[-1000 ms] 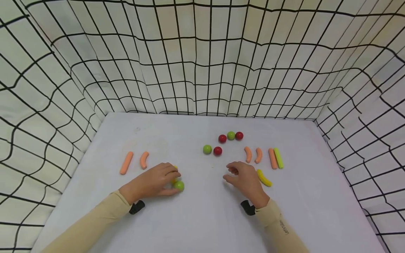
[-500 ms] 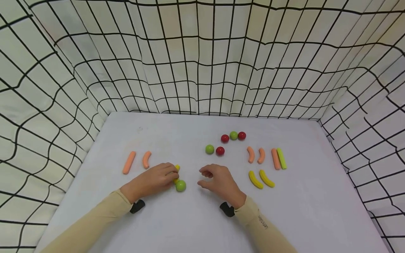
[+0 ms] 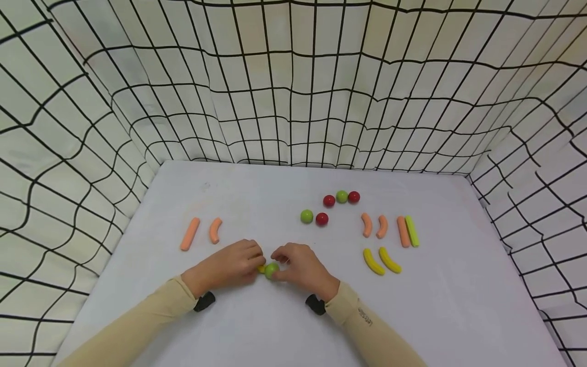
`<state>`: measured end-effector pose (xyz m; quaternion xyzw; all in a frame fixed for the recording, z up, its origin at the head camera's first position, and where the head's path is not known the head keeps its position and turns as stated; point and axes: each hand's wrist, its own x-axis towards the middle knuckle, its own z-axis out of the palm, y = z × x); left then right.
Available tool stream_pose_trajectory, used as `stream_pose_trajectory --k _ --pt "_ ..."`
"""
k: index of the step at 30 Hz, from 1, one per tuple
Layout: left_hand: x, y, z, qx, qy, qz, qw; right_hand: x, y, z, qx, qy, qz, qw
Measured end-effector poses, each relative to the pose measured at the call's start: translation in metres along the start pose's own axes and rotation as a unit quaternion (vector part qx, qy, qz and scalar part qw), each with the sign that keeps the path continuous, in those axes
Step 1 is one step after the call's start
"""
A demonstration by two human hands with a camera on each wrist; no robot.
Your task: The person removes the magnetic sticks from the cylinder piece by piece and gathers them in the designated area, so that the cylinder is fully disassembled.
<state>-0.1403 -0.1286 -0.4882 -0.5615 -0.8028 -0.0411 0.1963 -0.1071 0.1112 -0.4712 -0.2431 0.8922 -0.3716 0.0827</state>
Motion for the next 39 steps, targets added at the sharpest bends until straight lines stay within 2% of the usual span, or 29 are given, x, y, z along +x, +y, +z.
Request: stream_pose_trajectory --k 7,17,27,39 --pt "0.003 0.007 0.000 0.009 -0.006 -0.002 0.9999 0.000 0.001 0.006 -0.039 -0.013 -0.024 0.999" --pt "0.008 0.012 0.004 0.023 -0.003 -0.002 0.9997 -0.001 0.007 0.006 -0.065 -0.016 -0.028 0.997" --pt "0.013 0.016 0.002 0.043 -0.008 -0.006 0.9990 -0.004 0.007 0.003 -0.069 -0.006 -0.021 0.997" --pt "0.021 0.019 0.005 0.057 0.008 -0.024 0.9981 -0.007 0.010 -0.005 -0.046 0.026 -0.001 0.999"
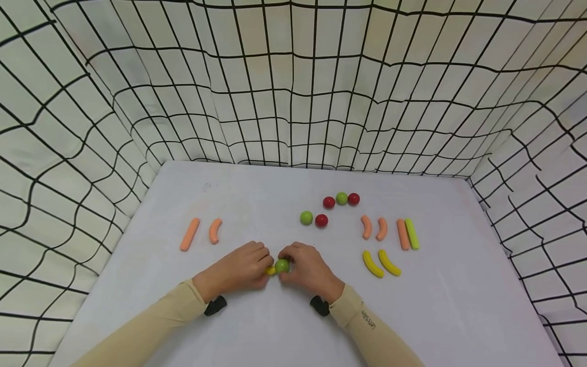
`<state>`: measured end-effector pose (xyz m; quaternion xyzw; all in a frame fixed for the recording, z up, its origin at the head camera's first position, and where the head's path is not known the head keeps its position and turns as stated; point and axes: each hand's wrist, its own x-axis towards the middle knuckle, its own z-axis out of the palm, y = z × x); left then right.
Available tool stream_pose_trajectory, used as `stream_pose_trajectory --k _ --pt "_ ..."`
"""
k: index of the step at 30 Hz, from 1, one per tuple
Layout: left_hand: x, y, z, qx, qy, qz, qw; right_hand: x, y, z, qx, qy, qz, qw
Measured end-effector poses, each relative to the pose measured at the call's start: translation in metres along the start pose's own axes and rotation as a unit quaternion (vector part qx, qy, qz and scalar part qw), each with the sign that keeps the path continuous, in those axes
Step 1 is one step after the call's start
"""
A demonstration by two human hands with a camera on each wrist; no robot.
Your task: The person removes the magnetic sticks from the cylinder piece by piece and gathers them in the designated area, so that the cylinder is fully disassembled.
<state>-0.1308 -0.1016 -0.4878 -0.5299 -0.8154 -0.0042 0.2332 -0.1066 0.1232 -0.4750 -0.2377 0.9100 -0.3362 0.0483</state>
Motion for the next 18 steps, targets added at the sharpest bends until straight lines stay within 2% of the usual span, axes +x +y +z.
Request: stream_pose_trajectory --k 6,18 --pt "0.004 0.001 0.002 0.006 0.013 -0.004 0.9999 -0.001 0.005 0.000 0.004 0.014 0.015 1.000" --pt "0.011 0.003 0.007 0.002 0.011 -0.014 0.9998 0.000 0.009 -0.001 0.004 0.042 0.039 0.998"
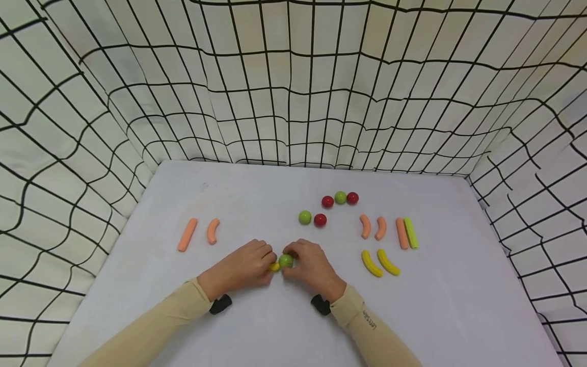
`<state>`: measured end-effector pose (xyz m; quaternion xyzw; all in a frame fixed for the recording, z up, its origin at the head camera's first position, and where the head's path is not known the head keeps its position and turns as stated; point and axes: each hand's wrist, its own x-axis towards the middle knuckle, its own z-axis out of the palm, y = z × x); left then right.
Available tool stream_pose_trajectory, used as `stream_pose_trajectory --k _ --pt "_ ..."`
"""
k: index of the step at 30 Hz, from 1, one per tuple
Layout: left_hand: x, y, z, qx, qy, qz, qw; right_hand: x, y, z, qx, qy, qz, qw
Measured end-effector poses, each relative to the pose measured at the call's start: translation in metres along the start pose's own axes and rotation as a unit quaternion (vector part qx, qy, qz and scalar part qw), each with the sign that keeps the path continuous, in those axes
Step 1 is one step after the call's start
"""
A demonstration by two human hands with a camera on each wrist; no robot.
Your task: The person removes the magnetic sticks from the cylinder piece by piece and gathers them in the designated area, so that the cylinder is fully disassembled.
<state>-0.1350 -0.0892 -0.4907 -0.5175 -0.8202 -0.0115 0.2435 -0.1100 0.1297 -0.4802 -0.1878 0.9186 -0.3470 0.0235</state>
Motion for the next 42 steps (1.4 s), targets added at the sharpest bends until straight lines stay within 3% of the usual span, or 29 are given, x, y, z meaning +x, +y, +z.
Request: stream_pose_trajectory --k 7,23,29,42 --pt "-0.005 -0.003 -0.001 -0.005 -0.005 -0.007 0.9999 0.006 0.003 -0.006 -0.020 0.056 0.045 0.997" --pt "-0.022 -0.015 -0.001 0.013 -0.010 0.006 0.9999 0.022 0.034 -0.030 -0.016 0.034 0.127 0.991" --pt "-0.026 -0.021 -0.003 0.014 -0.006 0.013 0.9998 0.024 0.039 -0.034 -0.016 0.036 0.128 0.991" --pt "-0.035 -0.031 -0.018 -0.004 -0.050 0.045 0.9977 0.025 0.044 -0.036 -0.015 0.034 0.134 0.990"
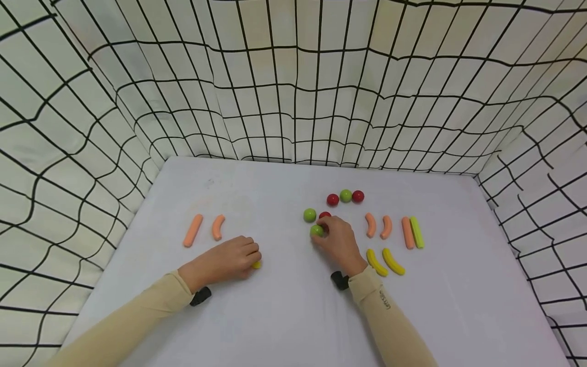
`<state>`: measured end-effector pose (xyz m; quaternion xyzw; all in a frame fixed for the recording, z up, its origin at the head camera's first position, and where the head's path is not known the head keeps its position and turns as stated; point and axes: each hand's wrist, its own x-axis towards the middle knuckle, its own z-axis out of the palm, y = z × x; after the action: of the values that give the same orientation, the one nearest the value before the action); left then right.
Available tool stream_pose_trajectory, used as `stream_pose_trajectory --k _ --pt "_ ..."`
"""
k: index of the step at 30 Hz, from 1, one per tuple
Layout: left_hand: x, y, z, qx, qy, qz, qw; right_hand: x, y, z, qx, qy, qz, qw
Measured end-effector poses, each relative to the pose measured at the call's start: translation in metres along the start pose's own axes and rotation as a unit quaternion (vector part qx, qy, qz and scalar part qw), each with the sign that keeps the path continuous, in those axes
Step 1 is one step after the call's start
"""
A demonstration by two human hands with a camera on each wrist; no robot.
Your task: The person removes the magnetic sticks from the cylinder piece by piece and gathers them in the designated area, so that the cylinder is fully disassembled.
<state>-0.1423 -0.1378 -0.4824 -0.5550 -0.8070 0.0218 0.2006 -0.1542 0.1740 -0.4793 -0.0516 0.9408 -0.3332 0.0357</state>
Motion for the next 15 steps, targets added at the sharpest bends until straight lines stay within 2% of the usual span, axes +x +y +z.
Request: stream_pose_trajectory --k 7,15 --pt "-0.010 -0.008 -0.003 0.002 -0.021 0.011 0.9997 0.000 0.001 -0.003 -0.009 -0.005 -0.004 1.000" --pt "-0.017 -0.018 -0.006 0.046 -0.029 0.015 0.9984 -0.006 0.003 -0.008 0.004 0.006 -0.003 1.000"
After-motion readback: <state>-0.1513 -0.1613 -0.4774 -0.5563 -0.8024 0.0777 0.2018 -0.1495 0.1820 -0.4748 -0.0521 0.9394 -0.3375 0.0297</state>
